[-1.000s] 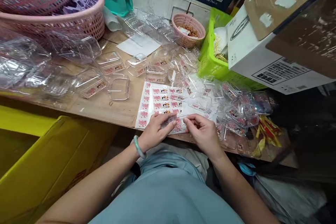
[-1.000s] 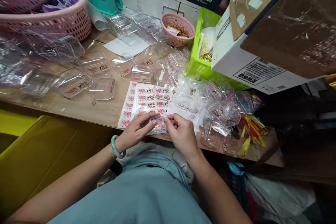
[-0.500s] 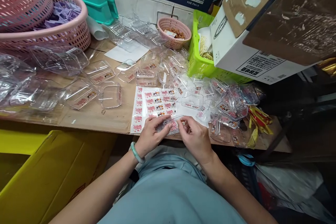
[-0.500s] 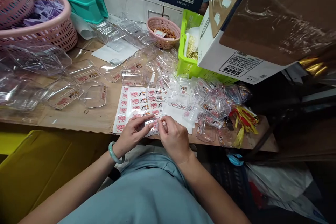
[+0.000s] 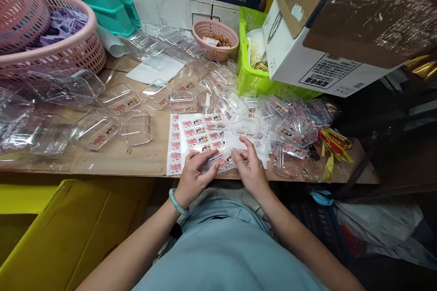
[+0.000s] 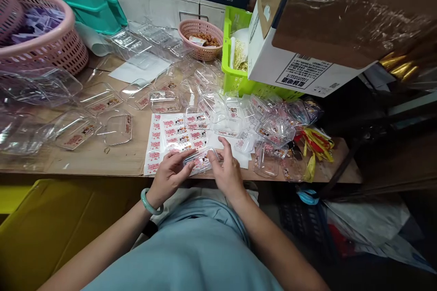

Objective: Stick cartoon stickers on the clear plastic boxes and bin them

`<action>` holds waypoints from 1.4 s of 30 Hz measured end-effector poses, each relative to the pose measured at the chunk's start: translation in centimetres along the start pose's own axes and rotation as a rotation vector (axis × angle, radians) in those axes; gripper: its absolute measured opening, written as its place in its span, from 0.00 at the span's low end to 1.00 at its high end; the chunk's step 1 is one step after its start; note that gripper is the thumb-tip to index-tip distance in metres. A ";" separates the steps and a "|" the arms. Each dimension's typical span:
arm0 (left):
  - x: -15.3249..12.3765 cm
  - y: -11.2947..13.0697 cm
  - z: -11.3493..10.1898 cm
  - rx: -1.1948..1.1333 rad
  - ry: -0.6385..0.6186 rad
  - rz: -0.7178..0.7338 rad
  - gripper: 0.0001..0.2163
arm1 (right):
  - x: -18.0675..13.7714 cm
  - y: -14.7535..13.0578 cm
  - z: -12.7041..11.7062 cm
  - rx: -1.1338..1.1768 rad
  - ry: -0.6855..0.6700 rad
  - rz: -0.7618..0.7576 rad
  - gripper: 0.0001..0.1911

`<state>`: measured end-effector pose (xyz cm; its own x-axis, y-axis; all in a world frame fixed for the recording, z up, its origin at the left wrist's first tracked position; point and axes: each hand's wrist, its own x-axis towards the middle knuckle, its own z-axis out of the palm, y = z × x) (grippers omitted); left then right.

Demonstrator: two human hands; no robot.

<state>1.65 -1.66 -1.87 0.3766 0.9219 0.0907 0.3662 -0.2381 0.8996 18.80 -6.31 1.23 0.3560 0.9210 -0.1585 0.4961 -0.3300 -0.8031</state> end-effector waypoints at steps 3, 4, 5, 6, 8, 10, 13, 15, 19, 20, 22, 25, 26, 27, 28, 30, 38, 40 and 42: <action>0.0 -0.2 0.0 0.011 0.004 0.003 0.15 | 0.1 0.6 -0.8 0.159 -0.055 0.089 0.28; -0.1 -0.4 0.0 0.010 0.006 0.008 0.15 | 0.1 0.6 -1.0 0.166 -0.084 0.093 0.29; -0.2 -0.5 0.0 0.005 0.006 0.017 0.16 | 0.0 0.6 -1.0 0.150 -0.112 0.080 0.31; -0.3 -0.5 0.0 -0.003 0.003 0.026 0.16 | -0.1 0.6 -0.9 0.121 -0.133 0.053 0.32; -0.7 -0.3 -0.1 -0.030 -0.046 0.052 0.17 | -0.2 0.4 -0.7 0.079 -0.133 -0.006 0.32; -1.0 0.3 -0.3 -0.071 -0.137 0.076 0.20 | -0.2 0.4 -0.5 0.096 -0.105 -0.045 0.28; -1.0 1.7 -1.0 -0.158 -0.202 0.132 0.24 | 0.2 0.4 -0.8 0.158 -0.156 -0.097 0.27; -0.7 2.3 -1.9 -0.193 -0.169 0.184 0.22 | 0.8 -0.1 -1.0 0.187 -0.296 -0.144 0.28; -0.2 1.7 -4.6 -0.127 -0.068 0.239 0.16 | 2.7 -2.1 0.0 0.191 -0.541 -0.298 0.28; -0.1 1.2 -5.5 -0.076 0.007 0.228 0.14 | 3.4 -2.7 0.8 0.167 -0.544 -0.358 0.27; -0.1 0.1 -7.1 0.082 0.231 0.199 0.13 | 5.0 -3.8 2.8 0.094 -0.499 -0.514 0.28; -0.2 -1.7 -8.9 0.374 0.482 0.212 0.14 | 7.8 -5.0 6.5 -0.021 -0.449 -0.785 0.29; -0.3 -2.2 -9.2 0.447 0.496 0.226 0.15 | 8.7 -5.2 7.6 -0.057 -0.442 -0.858 0.29; -0.4 -2.7 -9.4 0.501 0.489 0.234 0.16 | 9.5 -5.4 8.7 -0.096 -0.431 -0.911 0.29; -0.5 -3.1 -9.4 0.537 0.471 0.238 0.16 | 10.2 -5.6 9.6 -0.141 -0.416 -0.943 0.27; -0.7 -3.9 -9.1 0.575 0.432 0.228 0.18 | 11.0 -5.8 10.9 -0.227 -0.368 -0.962 0.24; 0.6 -4.9 -8.7 0.587 0.552 0.199 0.19 | 11.9 -10.9 12.3 -0.188 -0.258 -1.029 0.22; 1.0 -4.9 -8.4 0.609 0.598 0.189 0.19 | 14.0 -13.2 13.2 -0.254 -0.248 -0.934 0.20; 1.3 -5.0 -8.0 0.622 0.618 0.180 0.20 | 17.2 -15.5 14.2 -0.362 -0.219 -0.804 0.18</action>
<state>-6.45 3.19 -2.79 0.0126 0.8117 0.5839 0.8084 -0.3519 0.4718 5.93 17.61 2.81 -0.3456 0.9081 0.2364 0.7617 0.4186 -0.4946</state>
